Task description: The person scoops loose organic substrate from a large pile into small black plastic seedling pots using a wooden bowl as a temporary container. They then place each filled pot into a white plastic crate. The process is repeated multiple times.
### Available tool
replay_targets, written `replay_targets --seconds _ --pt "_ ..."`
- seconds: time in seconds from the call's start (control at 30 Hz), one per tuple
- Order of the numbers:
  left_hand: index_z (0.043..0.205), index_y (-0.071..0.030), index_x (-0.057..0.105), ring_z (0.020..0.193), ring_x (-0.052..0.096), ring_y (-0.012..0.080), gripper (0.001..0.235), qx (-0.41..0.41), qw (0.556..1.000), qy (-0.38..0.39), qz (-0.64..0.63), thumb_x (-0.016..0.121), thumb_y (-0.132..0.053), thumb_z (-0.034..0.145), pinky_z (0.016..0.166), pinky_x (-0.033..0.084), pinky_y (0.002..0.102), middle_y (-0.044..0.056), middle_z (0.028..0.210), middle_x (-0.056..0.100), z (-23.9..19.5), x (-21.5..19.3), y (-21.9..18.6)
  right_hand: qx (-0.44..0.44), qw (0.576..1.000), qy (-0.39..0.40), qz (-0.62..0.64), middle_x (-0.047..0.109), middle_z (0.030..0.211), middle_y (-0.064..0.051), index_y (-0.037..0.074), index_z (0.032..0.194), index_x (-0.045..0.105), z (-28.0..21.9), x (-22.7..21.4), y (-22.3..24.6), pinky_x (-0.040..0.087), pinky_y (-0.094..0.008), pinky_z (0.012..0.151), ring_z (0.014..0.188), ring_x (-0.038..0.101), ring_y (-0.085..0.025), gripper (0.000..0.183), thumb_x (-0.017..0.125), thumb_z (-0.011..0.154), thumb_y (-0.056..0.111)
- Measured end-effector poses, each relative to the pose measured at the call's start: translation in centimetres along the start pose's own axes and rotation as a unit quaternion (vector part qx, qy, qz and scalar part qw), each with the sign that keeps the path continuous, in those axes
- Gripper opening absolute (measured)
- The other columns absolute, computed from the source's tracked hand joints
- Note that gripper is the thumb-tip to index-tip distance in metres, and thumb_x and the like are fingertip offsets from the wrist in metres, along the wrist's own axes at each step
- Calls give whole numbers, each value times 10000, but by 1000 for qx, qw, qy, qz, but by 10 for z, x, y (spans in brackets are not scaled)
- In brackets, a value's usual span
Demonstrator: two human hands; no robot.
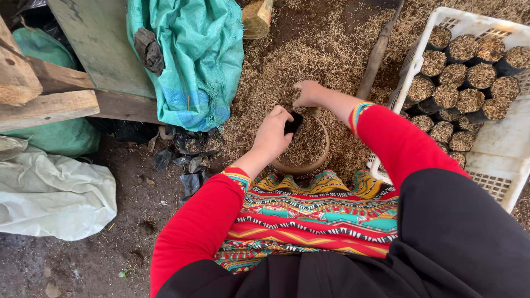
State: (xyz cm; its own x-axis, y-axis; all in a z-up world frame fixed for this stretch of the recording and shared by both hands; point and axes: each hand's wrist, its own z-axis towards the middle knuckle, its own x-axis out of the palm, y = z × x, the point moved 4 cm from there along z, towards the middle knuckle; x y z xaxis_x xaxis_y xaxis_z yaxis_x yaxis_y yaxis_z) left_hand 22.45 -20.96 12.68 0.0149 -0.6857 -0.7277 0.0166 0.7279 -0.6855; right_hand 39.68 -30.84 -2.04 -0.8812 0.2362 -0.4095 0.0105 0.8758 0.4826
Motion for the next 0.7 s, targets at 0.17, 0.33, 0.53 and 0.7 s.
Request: replay_targets --seconds 0.17,0.33,0.53,0.7 --pt "978 -1 699 1004 659 376 154 -33 998 -14 -44 643 10 835 913 543 433 159 1106 627 -1 19 20 -115 988 -44 89 670 1171 -129 145 1384 613 -45 -23 9 547 -413 852 1015 654 -235 586 814 834 120" --pt "1010 7 721 1012 660 386 260 -70 994 -47 -63 655 9 758 917 536 434 175 1135 633 4 30 38 -126 912 47 389 716 1011 -123 94 1225 640 -100 -13 29 594 -350 738 902 709 -210 409 739 834 23" --pt "1032 20 698 1089 643 378 340 -148 986 -29 -72 752 -26 699 979 519 411 197 1213 618 10 40 38 -192 864 -2 465 644 1003 -98 89 1244 546 -126 25 51 551 -374 768 933 644 -214 408 704 874 18" --pt "1002 5 732 1190 581 375 345 -143 989 -18 -37 826 -68 678 1034 471 411 226 1254 590 7 41 36 -284 945 -151 64 406 1247 -204 126 1363 469 -151 19 57 476 -429 1010 1102 553 -343 598 749 846 19"
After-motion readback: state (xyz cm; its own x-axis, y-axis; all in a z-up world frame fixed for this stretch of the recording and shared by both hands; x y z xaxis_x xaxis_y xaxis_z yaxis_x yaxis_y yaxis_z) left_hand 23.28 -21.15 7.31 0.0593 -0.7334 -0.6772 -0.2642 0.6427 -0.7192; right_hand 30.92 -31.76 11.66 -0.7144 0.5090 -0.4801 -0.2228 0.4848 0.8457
